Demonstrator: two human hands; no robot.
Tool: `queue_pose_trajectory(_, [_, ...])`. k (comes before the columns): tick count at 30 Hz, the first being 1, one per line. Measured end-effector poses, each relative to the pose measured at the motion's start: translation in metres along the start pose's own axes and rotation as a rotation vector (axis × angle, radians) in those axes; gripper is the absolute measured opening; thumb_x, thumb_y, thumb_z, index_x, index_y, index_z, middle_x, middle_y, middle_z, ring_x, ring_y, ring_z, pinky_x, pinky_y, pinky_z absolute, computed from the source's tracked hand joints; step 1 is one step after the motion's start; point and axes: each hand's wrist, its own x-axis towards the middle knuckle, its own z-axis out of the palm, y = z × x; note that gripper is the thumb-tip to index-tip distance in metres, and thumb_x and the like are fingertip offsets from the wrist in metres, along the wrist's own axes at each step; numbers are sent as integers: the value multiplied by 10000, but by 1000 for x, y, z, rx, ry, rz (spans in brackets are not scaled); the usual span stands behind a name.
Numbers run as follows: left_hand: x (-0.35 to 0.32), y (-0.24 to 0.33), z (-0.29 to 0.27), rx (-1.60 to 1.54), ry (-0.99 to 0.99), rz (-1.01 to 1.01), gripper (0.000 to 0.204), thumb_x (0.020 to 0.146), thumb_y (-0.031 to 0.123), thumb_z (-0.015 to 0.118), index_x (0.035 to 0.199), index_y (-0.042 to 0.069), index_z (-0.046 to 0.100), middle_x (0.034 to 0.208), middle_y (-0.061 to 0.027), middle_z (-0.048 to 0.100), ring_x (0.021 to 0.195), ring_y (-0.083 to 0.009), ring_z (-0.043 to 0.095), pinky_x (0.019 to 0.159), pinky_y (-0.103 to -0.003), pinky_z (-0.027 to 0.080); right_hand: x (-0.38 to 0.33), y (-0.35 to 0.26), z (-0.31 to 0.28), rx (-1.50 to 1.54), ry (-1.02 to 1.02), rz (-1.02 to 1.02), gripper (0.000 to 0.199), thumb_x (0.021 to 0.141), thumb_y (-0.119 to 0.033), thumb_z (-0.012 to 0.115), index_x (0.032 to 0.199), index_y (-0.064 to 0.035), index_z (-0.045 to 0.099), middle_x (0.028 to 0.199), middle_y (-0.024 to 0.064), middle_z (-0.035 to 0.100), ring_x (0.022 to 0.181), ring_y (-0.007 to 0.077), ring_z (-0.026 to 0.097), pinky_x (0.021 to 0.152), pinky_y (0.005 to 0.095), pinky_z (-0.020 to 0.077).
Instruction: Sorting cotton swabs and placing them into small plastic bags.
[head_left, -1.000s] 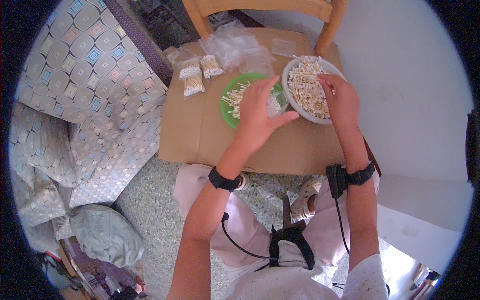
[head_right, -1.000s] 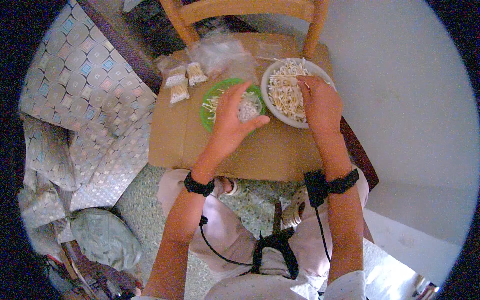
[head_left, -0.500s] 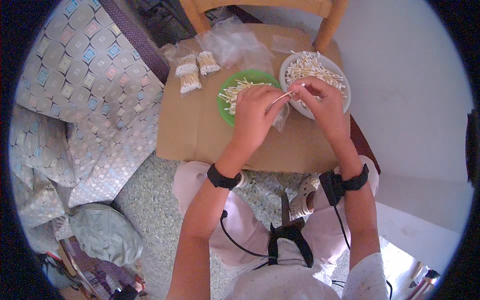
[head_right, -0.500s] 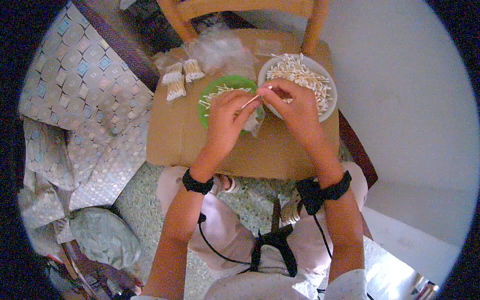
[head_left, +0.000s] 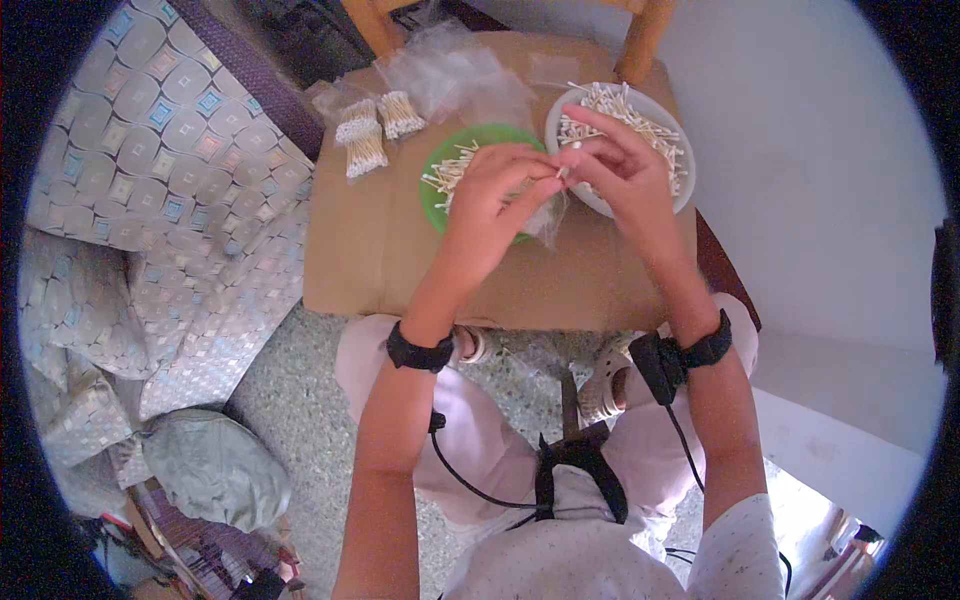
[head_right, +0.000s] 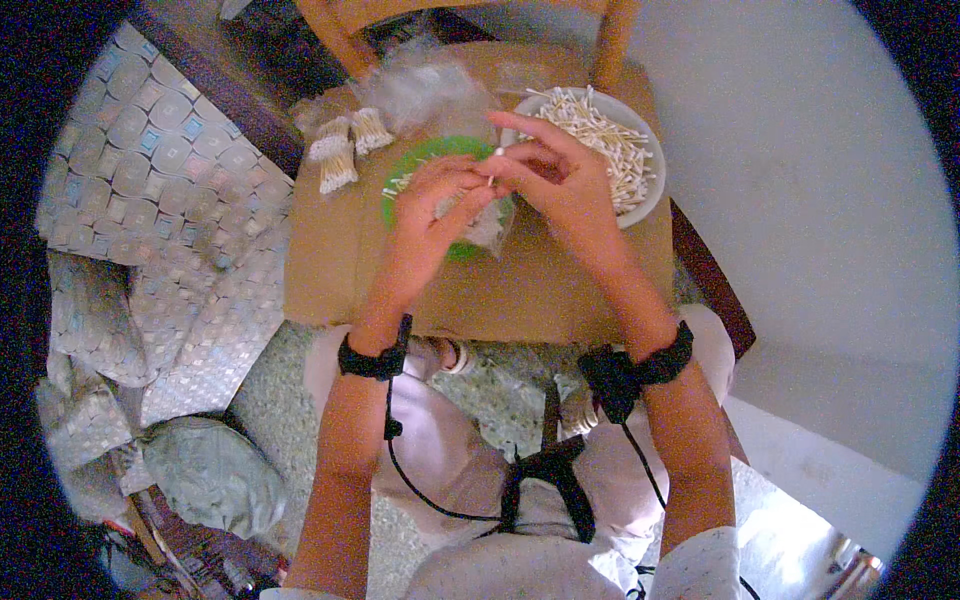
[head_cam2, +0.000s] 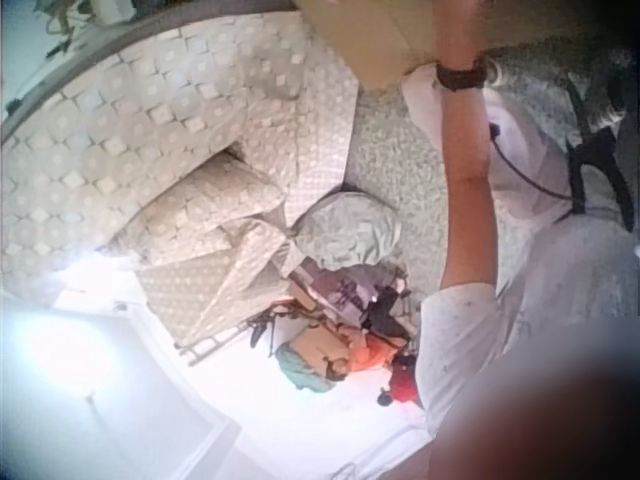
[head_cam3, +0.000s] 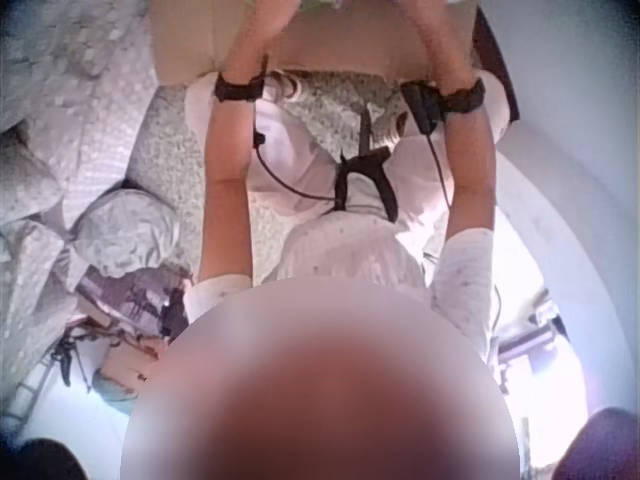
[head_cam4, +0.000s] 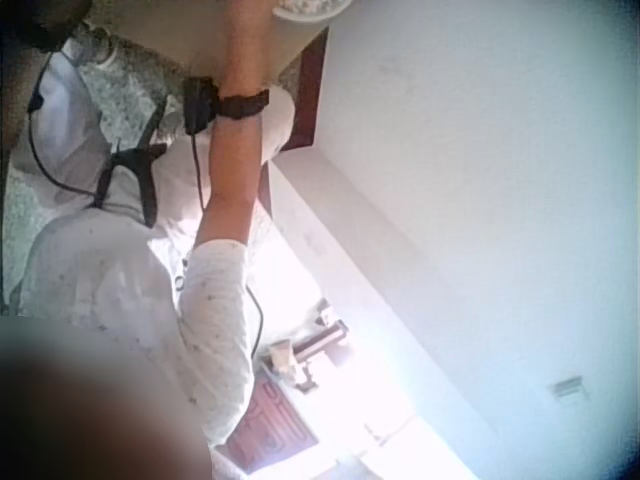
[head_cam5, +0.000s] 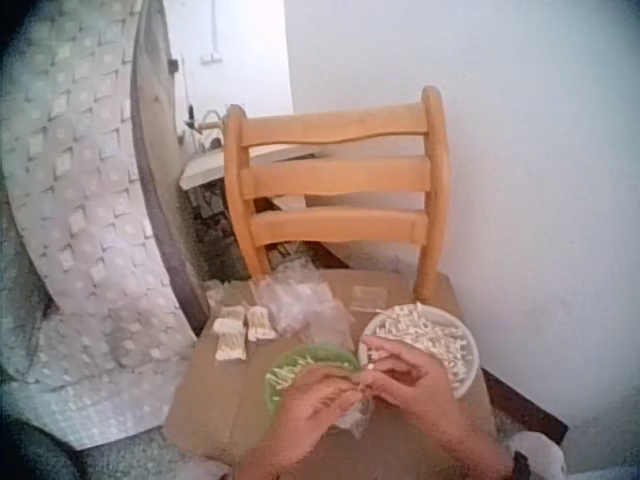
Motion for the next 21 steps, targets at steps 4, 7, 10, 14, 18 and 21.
queue_pose_trajectory(4, [2,0,-9,-95,-32,-125,128,772,132,653,859,38,652,932,-88,623,925,-240,547,846,-340,399,-1,7,3,123,-53,-35,240,842,-93,613,1067,-13,599,878,57,647,814,97,596,740,228,473])
queue_pose_trajectory(7, [1,-3,-14,-151,37,-199,112,775,109,652,851,28,652,933,-88,621,909,-218,561,835,-315,410,-1,3,5,37,-5,-41,207,851,-112,605,1031,-9,609,879,49,643,813,100,593,747,233,472])
queue_pose_trajectory(10, [4,7,-17,-178,135,-239,106,776,96,654,842,13,649,928,-88,621,894,-193,570,829,-296,415,-1,7,3,-91,44,-33,195,858,-130,599,1008,-7,618,877,42,641,796,102,592,744,235,474])
queue_pose_trajectory(14, [5,12,-15,-126,161,-233,110,774,92,660,837,4,647,923,-88,618,892,-178,568,823,-282,417,-2,12,3,-4,26,-32,176,859,-135,597,972,-5,633,886,35,641,772,101,593,737,230,473])
queue_pose_trajectory(18, [5,12,-16,-85,142,-185,123,766,91,669,849,6,638,914,-80,612,894,-172,565,819,-277,416,-4,3,5,57,40,12,165,852,-126,605,956,-2,635,893,34,641,764,100,594,730,230,475])
queue_pose_trajectory(21, [3,9,-12,-159,111,-206,135,764,93,673,863,11,631,912,-75,612,880,-159,563,805,-271,421,-4,3,2,57,22,-10,161,837,-112,620,961,-11,636,901,35,641,773,101,596,725,237,479])
